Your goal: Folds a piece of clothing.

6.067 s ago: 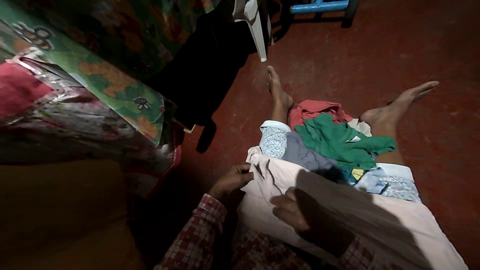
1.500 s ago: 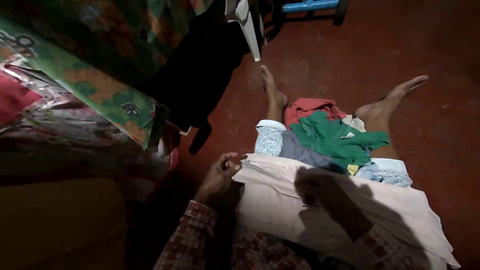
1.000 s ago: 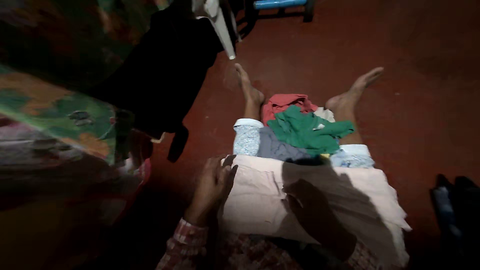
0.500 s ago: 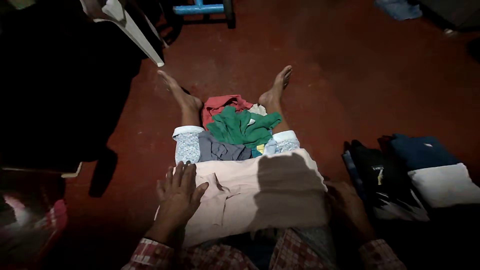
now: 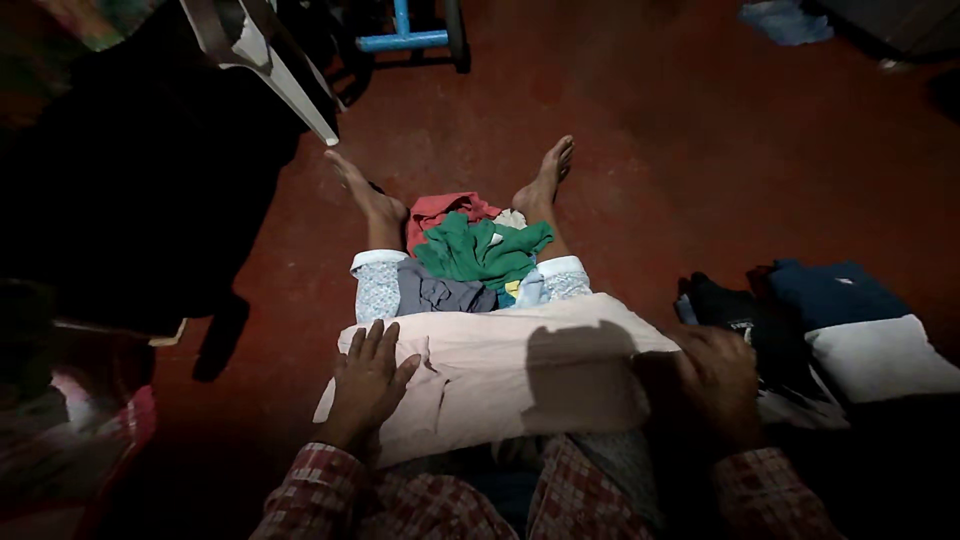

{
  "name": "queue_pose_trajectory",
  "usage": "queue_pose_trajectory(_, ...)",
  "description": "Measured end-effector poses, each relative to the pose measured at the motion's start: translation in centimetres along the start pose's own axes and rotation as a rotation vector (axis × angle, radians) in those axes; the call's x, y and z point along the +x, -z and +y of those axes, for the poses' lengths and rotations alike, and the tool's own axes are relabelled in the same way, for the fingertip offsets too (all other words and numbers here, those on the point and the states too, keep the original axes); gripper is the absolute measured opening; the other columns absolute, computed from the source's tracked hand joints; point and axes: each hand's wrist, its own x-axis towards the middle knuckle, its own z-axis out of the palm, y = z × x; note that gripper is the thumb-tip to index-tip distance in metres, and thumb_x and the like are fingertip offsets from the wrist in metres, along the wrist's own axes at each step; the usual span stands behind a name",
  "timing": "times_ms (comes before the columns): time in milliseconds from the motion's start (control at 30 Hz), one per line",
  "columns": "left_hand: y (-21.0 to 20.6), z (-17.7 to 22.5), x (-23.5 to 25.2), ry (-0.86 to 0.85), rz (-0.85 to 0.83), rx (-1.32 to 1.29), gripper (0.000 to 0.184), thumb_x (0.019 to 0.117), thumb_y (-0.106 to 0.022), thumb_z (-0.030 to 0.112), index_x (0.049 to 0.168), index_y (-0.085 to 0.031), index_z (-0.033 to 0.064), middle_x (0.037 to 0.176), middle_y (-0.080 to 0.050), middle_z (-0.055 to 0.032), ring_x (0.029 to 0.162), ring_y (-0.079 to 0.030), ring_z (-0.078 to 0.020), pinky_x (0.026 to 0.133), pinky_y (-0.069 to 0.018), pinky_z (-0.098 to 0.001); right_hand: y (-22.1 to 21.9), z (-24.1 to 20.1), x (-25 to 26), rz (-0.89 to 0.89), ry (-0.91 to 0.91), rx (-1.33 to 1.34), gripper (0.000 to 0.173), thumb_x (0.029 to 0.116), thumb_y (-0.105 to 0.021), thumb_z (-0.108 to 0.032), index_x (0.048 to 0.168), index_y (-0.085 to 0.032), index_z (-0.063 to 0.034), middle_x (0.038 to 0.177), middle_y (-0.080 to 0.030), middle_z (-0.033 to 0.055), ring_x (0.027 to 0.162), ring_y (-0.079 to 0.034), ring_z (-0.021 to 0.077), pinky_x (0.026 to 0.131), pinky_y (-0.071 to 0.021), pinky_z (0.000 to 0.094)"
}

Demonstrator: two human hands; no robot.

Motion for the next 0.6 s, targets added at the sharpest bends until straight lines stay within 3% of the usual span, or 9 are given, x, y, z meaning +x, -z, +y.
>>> queue_pose_trajectory(100,0.1,-0.1,0.0,0.004,-0.037,0.017,0.082,0.0968,-0.041,0.066,0.155,-0.043,0.0084,0.162,-0.035,-0.0217,0.15,-0.027,-0.0491,0.111,-0.0241,-0.0744,-0.8,0.6,-2.3,-0.137,-0.007,-0.045,0.024,0.0964,-0.06,-0.014,0.11,-0.077,-0.0047,0.116,-0.07,0.0251,0.11,-0.063,0.0518,0.091,-0.0472,0.07)
queue_pose_trajectory(167,0.5,0.2,0.1,0.006,-0.066,0.031,0.081,0.0966,-0.046,0.064,0.156,-0.041,0.0091,0.163,-0.032,-0.0216,0.151,-0.024,-0.0488,0.111,-0.0218,-0.0752,-1.7,0.5,-3.3,-0.337,-0.149,-0.018,0.023,0.0987,-0.065,-0.018,0.116,-0.077,-0.0084,0.124,-0.066,0.0272,0.116,-0.061,0.0514,0.095,-0.0472,0.0693)
queue_pose_trajectory(233,1.0,0.7,0.0,-0.01,-0.045,0.025,0.08,0.0957,-0.05,0.062,0.157,-0.041,0.0113,0.164,-0.031,-0.0208,0.152,-0.021,-0.0483,0.113,-0.0173,-0.0756,-1.5,-0.2,-2.9,-0.403,-0.26,0.014,0.031,0.1015,-0.06,-0.023,0.127,-0.071,-0.008,0.13,-0.063,0.0281,0.122,-0.059,0.0491,0.101,-0.0468,0.0651)
queue_pose_trajectory(300,1.1,1.3,-0.4,-0.103,0.052,0.005,0.078,0.0952,-0.049,0.063,0.154,-0.046,0.0128,0.162,-0.034,-0.021,0.15,-0.024,-0.0506,0.112,-0.0162,-0.0779,-0.3,-1.4,-1.7,-0.359,-0.288,0.042,0.037,0.1034,-0.051,-0.017,0.135,-0.064,-0.0045,0.136,-0.058,0.0293,0.129,-0.054,0.0481,0.107,-0.0433,0.063)
queue_pose_trajectory(367,0.6,2.1,-0.9,-0.229,0.132,-0.016,0.08,0.0948,-0.041,0.071,0.151,-0.05,0.0155,0.159,-0.041,-0.0189,0.148,-0.029,-0.0506,0.11,-0.0201,-0.0788,0.5,-2.7,-0.4,-0.232,-0.248,0.086,0.035,0.1018,-0.049,-0.011,0.131,-0.066,-0.0003,0.134,-0.06,0.0294,0.127,-0.056,0.0468,0.107,-0.0454,0.0592)
queue_pose_trajectory(433,-0.4,3.1,-1.4,-0.355,0.181,-0.052,0.073,0.0939,-0.049,0.071,0.145,-0.058,0.0189,0.154,-0.048,-0.0166,0.146,-0.034,-0.0499,0.109,-0.0238,-0.0793,0.1,-3.5,0.2,-0.204,-0.166,0.134,0.03,0.0993,-0.056,-0.009,0.123,-0.07,0.0009,0.13,-0.062,0.0291,0.123,-0.058,0.0471,0.104,-0.0474,0.0598)
queue_pose_trajectory(533,-2.0,4.0,-2.0,-0.459,0.207,-0.064,0.052,0.0899,-0.065,0.051,0.133,-0.065,0.021,0.151,-0.052,-0.0123,0.145,-0.038,-0.0458,0.108,-0.024,-0.079,-1.8,-4.9,-0.7,-0.294,-0.042,0.16,0.037,0.0939,-0.065,-0.019,0.129,-0.069,-0.005,0.14,-0.057,0.027,0.129,-0.054,0.0476,0.106,-0.0422,0.0643)
queue_pose_trajectory(600,-2.8,4.3,-2.2,-0.479,0.23,-0.058,0.039,0.0907,-0.066,0.04,0.124,-0.069,0.0198,0.147,-0.056,-0.011,0.143,-0.041,-0.0435,0.109,-0.0233,-0.0786,-3.1,-5.8,-1.9,-0.324,0.062,0.132,0.046,0.0922,-0.063,-0.03,0.135,-0.066,-0.0135,0.149,-0.051,0.0229,0.139,-0.046,0.0455,0.112,-0.0353,0.0662)
